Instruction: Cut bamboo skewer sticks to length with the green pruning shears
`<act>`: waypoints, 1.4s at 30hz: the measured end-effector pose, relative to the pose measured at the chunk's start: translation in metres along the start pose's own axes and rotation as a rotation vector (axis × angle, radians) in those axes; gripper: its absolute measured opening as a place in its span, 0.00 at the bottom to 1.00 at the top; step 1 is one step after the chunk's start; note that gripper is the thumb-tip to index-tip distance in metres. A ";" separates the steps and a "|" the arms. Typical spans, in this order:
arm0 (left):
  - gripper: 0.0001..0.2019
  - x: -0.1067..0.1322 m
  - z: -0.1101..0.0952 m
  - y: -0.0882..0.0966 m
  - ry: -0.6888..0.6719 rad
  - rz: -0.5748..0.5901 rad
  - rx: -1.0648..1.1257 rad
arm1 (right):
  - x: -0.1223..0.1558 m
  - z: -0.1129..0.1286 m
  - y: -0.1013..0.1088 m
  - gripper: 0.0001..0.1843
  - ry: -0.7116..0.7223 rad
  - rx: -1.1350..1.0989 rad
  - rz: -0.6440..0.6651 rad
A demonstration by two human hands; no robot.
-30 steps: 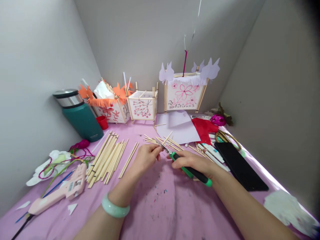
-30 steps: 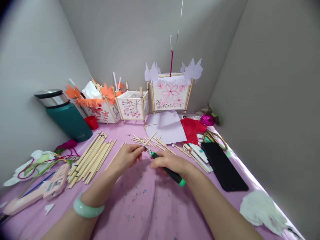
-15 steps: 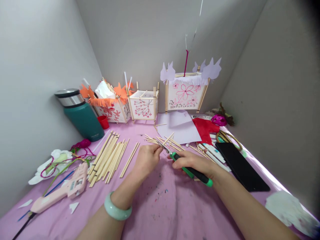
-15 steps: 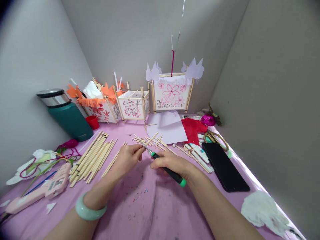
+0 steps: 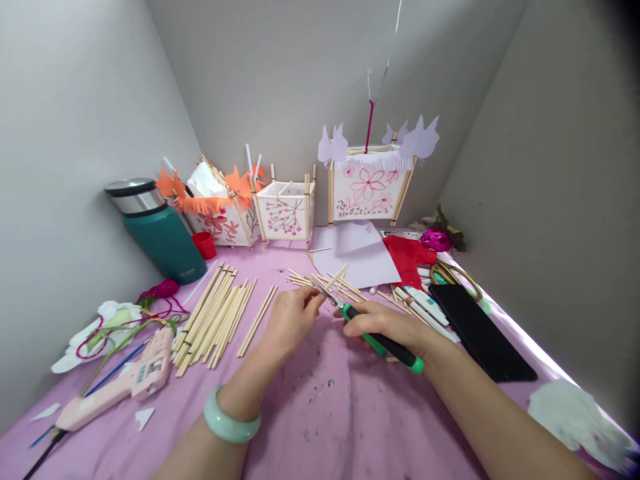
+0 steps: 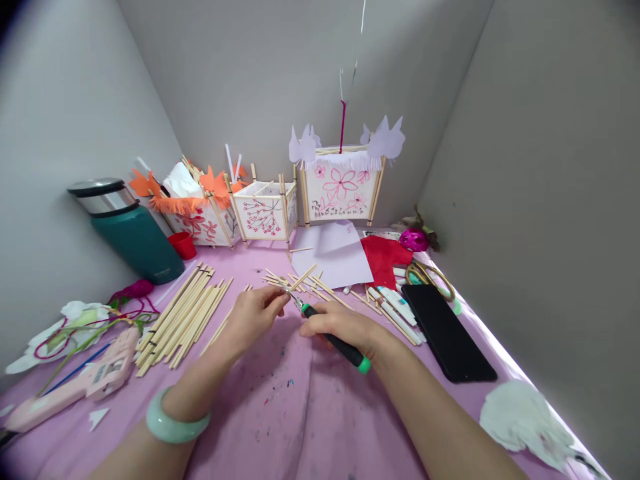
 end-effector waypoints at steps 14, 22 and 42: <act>0.17 -0.002 -0.001 0.002 0.141 0.086 0.266 | -0.002 -0.005 0.000 0.11 0.014 -0.015 0.015; 0.16 -0.006 0.018 0.003 0.398 0.292 0.769 | 0.003 0.000 0.001 0.10 0.056 0.001 0.015; 0.17 0.002 -0.001 -0.004 -0.061 -0.016 -0.173 | 0.001 0.002 -0.001 0.10 -0.013 -0.024 -0.026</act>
Point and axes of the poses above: each hand's wrist, its own x-axis away from the middle knuckle, its own y-axis out of the back of the hand, z = x × y, the point moved 1 cm from there along -x, towards the middle knuckle, and after that the axes turned 14 degrees about x, right-handed, at the moved point
